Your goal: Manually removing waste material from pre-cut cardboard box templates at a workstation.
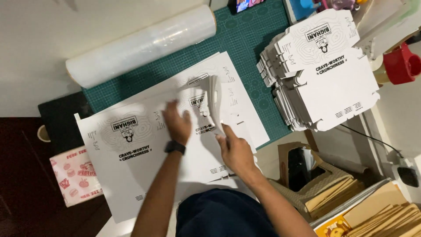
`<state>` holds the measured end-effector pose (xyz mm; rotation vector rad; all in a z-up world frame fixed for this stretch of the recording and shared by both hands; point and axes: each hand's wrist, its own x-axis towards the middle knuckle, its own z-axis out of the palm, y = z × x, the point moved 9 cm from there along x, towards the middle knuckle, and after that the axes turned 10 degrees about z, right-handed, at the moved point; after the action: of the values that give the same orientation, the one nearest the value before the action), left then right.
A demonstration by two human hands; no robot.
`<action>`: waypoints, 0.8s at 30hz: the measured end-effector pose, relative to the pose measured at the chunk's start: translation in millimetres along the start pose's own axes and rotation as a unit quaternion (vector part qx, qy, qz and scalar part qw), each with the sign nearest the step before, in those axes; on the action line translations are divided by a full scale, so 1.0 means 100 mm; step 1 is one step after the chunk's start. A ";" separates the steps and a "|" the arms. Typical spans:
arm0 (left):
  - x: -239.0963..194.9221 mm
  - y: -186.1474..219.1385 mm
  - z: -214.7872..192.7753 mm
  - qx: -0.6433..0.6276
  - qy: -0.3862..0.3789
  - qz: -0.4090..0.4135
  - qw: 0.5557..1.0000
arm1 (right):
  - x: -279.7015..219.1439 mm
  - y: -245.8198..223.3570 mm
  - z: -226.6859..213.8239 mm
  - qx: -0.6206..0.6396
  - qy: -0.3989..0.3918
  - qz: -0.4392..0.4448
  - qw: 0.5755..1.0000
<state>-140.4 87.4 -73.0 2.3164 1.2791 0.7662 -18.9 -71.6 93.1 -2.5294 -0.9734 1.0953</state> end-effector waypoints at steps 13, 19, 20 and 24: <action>0.74 -1.33 0.56 0.109 -0.337 0.034 0.934 | -0.51 -0.48 0.16 -0.062 0.022 -0.116 0.991; 0.88 -0.57 -0.04 0.016 -0.343 -0.060 0.937 | -0.49 -0.24 0.18 0.035 0.014 -0.138 0.990; 0.90 -0.51 -0.06 0.017 -0.344 -0.061 0.937 | -0.46 -0.22 0.10 0.035 0.013 -0.138 0.990; 0.86 -0.51 -0.12 0.077 -0.333 -0.054 0.938 | -0.27 0.32 -0.11 0.061 0.016 0.035 0.997</action>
<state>-143.4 188.2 -69.0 2.2893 1.1477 -0.1724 -8.9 -112.1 102.3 -2.4913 -0.7911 1.0947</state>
